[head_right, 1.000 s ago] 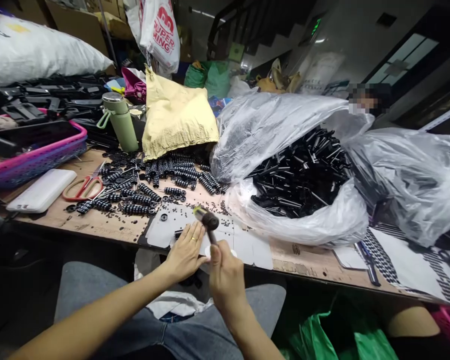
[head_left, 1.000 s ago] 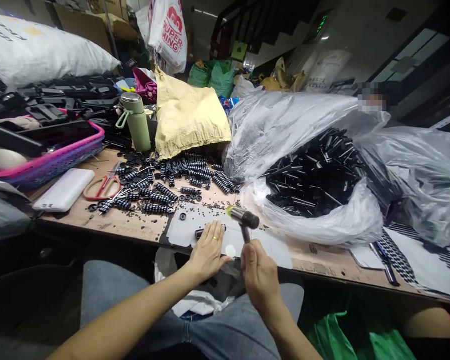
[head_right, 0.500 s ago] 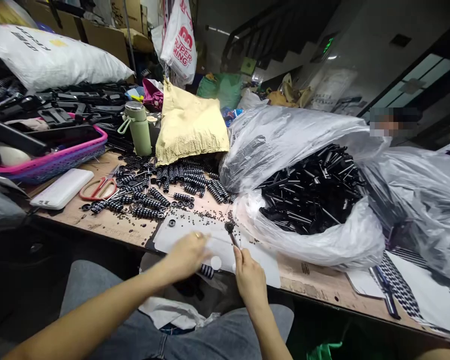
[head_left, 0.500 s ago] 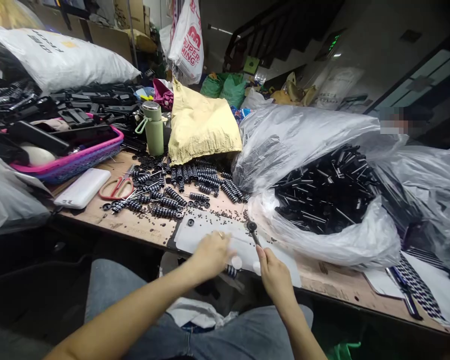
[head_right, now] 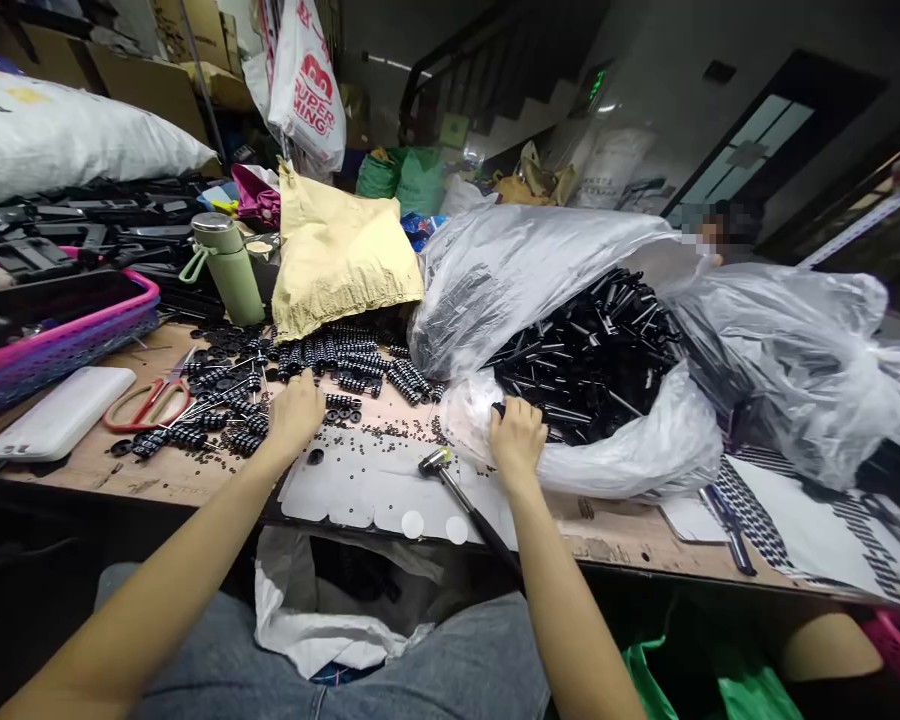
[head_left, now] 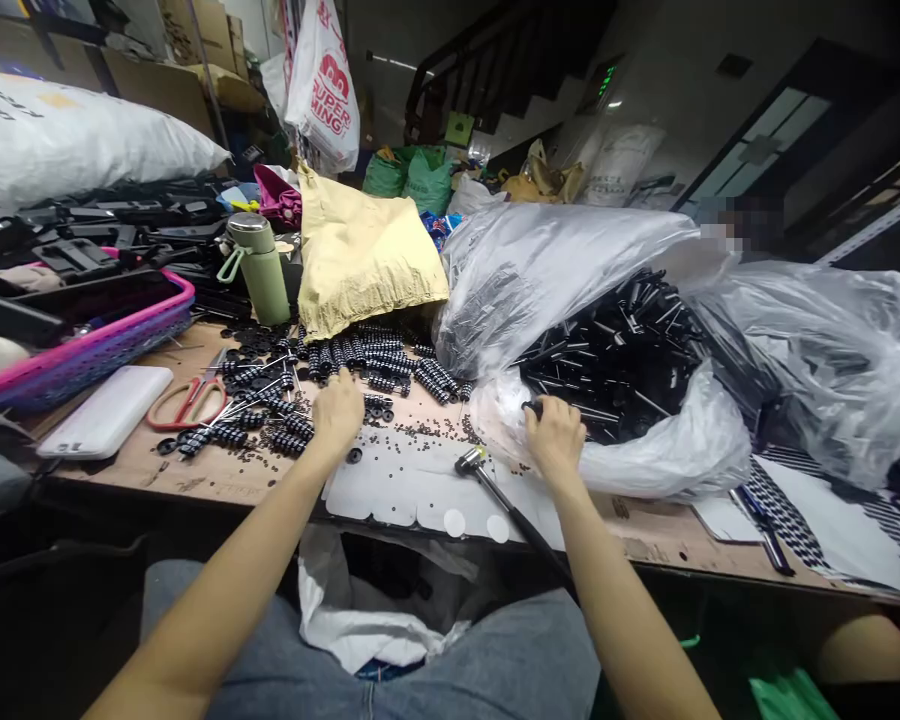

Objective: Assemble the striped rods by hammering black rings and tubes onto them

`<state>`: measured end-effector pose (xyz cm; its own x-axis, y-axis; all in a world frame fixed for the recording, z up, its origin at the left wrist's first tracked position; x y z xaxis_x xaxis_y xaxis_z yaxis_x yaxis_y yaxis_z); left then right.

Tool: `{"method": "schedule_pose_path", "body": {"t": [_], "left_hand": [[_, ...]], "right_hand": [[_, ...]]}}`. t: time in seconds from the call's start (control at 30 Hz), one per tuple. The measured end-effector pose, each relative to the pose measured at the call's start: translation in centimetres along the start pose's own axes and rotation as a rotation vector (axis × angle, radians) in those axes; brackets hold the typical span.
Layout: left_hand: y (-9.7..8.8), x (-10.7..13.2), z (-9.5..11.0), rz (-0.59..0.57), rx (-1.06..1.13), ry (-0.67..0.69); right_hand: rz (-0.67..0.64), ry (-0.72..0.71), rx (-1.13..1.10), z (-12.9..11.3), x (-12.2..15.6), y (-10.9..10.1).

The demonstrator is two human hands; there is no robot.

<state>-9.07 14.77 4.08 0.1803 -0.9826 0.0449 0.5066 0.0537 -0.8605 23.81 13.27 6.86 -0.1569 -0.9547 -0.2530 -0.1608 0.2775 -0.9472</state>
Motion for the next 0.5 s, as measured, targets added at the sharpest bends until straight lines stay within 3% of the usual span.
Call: {"method": "schedule_pose_path", "body": {"t": [0.03, 0.1, 0.17, 0.23, 0.33, 0.4, 0.5], "left_hand": [[0.1, 0.9, 0.9, 0.000, 0.162, 0.076], [1.1, 2.3, 2.0, -0.104, 0.591, 0.146], [2.9, 3.6, 2.4, -0.280, 0.994, 0.077], [4.3, 4.8, 2.9, -0.395, 1.255, -0.015], [5.5, 6.0, 4.2, -0.502, 1.402, -0.082], [6.2, 6.5, 5.4, -0.599, 1.454, -0.108], [6.9, 6.6, 6.7, -0.661, 1.510, -0.109]], "right_hand": [[-0.041, 0.003, -0.040, 0.4, -1.4, 0.2], [-0.114, -0.015, -0.114, 0.8, -3.5, 0.5], [-0.134, -0.044, -0.183, 0.6, -4.1, 0.6], [-0.119, -0.078, -0.269, -0.4, -3.3, 0.5], [-0.126, -0.135, -0.720, -3.1, 0.4, 0.9], [-0.252, -0.162, -1.146, -5.4, 3.4, 2.3], [-0.379, -0.183, -1.384, -8.2, 6.9, 4.3]]}}
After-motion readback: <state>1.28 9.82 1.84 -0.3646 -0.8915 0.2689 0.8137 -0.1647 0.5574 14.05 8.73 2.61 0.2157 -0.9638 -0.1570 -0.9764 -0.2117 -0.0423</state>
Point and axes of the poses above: each hand's wrist, its own x-axis away from the middle knuckle, its own y-axis out of the palm, z = x × y, the point moved 6 cm from there along -x, towards the middle knuckle, and after that the axes turned 10 degrees about -z, right-handed, at the moved point
